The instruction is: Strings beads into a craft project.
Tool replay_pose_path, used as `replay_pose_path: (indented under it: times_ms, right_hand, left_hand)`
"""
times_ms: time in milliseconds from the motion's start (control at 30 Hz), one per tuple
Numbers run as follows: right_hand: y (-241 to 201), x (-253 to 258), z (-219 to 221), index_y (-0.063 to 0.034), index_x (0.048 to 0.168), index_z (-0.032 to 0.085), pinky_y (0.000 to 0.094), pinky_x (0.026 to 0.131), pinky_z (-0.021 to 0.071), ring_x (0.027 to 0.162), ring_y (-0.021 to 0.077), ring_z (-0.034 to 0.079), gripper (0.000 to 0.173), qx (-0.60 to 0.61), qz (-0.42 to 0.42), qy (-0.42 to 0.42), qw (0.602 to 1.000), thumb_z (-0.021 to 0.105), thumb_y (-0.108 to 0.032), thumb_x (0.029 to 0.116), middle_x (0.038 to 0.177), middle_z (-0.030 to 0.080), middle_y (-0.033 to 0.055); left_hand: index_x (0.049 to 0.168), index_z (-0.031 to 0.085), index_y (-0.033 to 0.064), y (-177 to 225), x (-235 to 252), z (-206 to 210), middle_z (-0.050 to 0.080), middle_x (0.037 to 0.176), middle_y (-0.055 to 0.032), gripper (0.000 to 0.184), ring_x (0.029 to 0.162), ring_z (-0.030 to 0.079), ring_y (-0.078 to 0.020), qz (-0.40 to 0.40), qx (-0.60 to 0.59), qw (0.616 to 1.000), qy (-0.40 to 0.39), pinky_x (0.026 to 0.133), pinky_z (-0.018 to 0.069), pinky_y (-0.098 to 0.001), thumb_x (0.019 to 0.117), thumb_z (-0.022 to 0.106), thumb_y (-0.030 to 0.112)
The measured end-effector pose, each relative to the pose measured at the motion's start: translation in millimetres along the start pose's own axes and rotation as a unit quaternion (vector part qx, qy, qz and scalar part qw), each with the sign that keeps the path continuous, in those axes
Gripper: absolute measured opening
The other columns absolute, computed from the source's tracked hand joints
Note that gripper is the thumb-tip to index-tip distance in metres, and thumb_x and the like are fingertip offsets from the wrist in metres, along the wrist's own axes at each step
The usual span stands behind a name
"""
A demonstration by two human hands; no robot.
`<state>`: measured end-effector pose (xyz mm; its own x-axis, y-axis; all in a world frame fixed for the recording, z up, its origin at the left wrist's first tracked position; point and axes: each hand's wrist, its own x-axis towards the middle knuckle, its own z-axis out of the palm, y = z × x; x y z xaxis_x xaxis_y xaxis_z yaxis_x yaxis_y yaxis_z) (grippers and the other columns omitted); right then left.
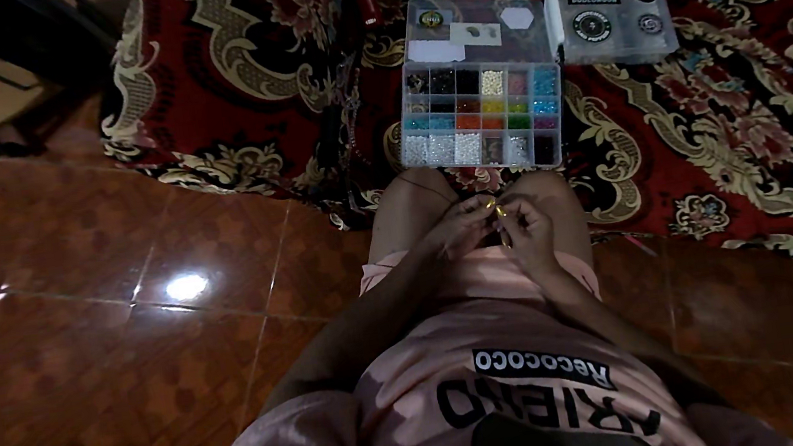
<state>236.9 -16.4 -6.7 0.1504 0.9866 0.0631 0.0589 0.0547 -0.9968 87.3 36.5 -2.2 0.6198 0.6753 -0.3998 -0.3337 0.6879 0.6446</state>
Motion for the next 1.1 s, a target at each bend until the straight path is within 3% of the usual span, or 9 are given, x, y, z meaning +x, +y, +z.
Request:
replay_pose_path:
  times_ms: [200, 500, 567, 667, 767, 933, 1100]
  right_hand:
    - [-3, 0, 1, 0.002, 0.091, 0.062, 0.0175, 0.052, 0.0511, 0.054, 0.0002, 0.056, 0.009, -0.004, 0.017, 0.012, 1.0, 0.057, -0.002, 0.0968, 0.069, 0.061, -0.0028]
    - [-3, 0, 0, 0.0031, 0.095, 0.065, 0.0179, 0.05, 0.0505, 0.053, 0.0011, 0.056, 0.007, 0.005, 0.019, 0.009, 1.0, 0.06, -0.002, 0.0946, 0.07, 0.062, -0.0017]
    - [-1, 1, 0, 0.0036, 0.096, 0.065, 0.0195, 0.051, 0.0521, 0.055, 0.0028, 0.058, 0.009, 0.004, 0.019, 0.005, 1.0, 0.059, -0.003, 0.0948, 0.072, 0.064, -0.0005]
    - [0, 1, -1, 0.005, 0.107, 0.064, 0.0241, 0.054, 0.0565, 0.058, 0.0071, 0.062, 0.016, 0.008, 0.029, -0.017, 0.999, 0.055, -0.006, 0.098, 0.076, 0.066, 0.0026]
    - [0, 1, -3, 0.0051, 0.118, 0.062, 0.0256, 0.056, 0.058, 0.062, 0.009, 0.064, 0.025, 0.018, 0.033, -0.037, 0.999, 0.05, -0.007, 0.1001, 0.083, 0.068, 0.0048]
    - [1, 2, -2, 0.0047, 0.11, 0.064, 0.0241, 0.056, 0.0569, 0.06, 0.0076, 0.064, 0.02, 0.016, 0.038, -0.047, 0.998, 0.053, -0.009, 0.1012, 0.079, 0.068, 0.003]
    - [0, 1, -1, 0.0036, 0.101, 0.065, 0.0203, 0.051, 0.0526, 0.055, 0.0038, 0.059, 0.014, 0.012, 0.039, -0.029, 0.999, 0.053, -0.004, 0.1002, 0.076, 0.068, 0.0015]
  left_hand:
    - [0.104, 0.063, 0.0032, -8, 3, -1, 0.069, 0.1, 0.0001, 0.014, 0.092, 0.067, -0.0094, 0.103, 0.082, 0.991, 0.025, 0.089, 0.0568, -0.0319, 0.1031, 0.049, 0.002]
    - [0.101, 0.065, 0.0023, -10, 4, 0, 0.068, 0.097, -0.0009, 0.01, 0.088, 0.067, -0.0093, 0.143, 0.119, 0.98, 0.066, 0.085, 0.0574, -0.0311, 0.1001, 0.055, 0.002]
    - [0.104, 0.064, 0.0012, -11, 4, 0, 0.068, 0.103, -0.0031, 0.01, 0.091, 0.066, -0.01, 0.149, 0.125, 0.978, 0.075, 0.085, 0.0573, -0.0311, 0.1005, 0.055, 0.003]
    - [0.106, 0.063, 0.0005, -12, 3, 2, 0.066, 0.113, -0.0066, 0.011, 0.095, 0.065, -0.0105, 0.162, 0.143, 0.971, 0.1, 0.084, 0.0564, -0.0306, 0.1008, 0.054, 0.003]
    - [0.106, 0.064, 0.0014, -14, 5, -2, 0.067, 0.113, -0.0062, 0.011, 0.092, 0.066, -0.0102, 0.175, 0.147, 0.969, 0.098, 0.082, 0.0577, -0.0302, 0.1011, 0.054, 0.004]
    - [0.104, 0.065, 0.0006, -16, 6, -5, 0.067, 0.115, -0.007, 0.011, 0.093, 0.066, -0.0097, 0.192, 0.147, 0.966, 0.086, 0.083, 0.0575, -0.0296, 0.0992, 0.055, 0.003]
    - [0.1, 0.066, -0.0006, -9, 2, 2, 0.069, 0.103, -0.0048, 0.01, 0.082, 0.065, -0.0065, 0.198, 0.194, 0.957, 0.087, 0.076, 0.0565, -0.0255, 0.0991, 0.056, 0.002]
